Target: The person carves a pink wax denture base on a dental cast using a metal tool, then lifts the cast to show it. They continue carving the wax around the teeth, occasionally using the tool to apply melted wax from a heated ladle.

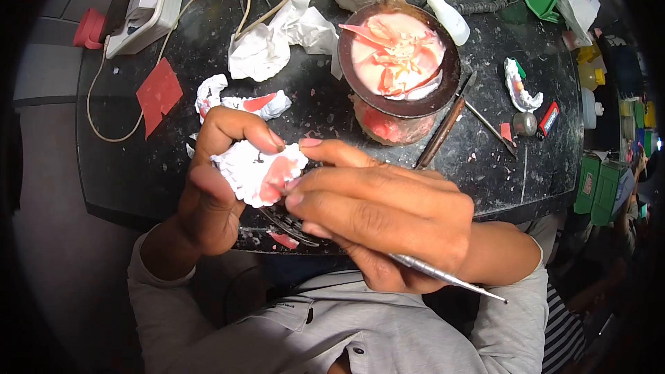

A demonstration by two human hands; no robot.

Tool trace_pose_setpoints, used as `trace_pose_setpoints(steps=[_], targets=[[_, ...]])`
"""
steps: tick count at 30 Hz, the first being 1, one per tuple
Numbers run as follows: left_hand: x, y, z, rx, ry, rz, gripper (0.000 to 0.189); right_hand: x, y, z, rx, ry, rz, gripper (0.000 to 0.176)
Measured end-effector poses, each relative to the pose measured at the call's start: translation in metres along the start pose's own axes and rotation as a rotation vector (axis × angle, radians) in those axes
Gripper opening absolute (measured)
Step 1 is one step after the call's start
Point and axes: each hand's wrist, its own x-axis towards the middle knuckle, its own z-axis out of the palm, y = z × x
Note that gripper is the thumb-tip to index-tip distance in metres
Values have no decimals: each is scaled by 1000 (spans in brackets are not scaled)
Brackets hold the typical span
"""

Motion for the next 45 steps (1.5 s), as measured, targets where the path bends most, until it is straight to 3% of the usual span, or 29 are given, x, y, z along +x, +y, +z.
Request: trace_pose_setpoints(steps=[4, 6, 21, 23, 27, 36, 41, 45], targets=[[-1, 2, -2, -80, -80, -36, 70, 4, -4, 2, 2, -23, -11, 19], [-1, 0, -1, -77, -87, -18, 69, 2, 1, 5, 15, 83, 13, 21], [-1, -2, -2, -56, -85, 21, 65, 4, -2, 2, 3, -17, -13, 16], [0, -4, -4, 48, -107, 119, 64, 4, -2, 2, 11, 17, 10, 17], [-1, -5, -4, 96, -104, 128, 65, 2, 2, 3, -1, 11, -6, 19], [-3, -5, 0, -12, -42, 29, 71, 1, 0, 3, -33, 35, -1, 20], [-6, -1, -2, -194, -43, -163, 77, 4, 0, -2, 60, -31, -36, 19], [-3, 4, 0, -238, -15, -199, 78, 2, 0, 3, 54, 27, 5, 19]])
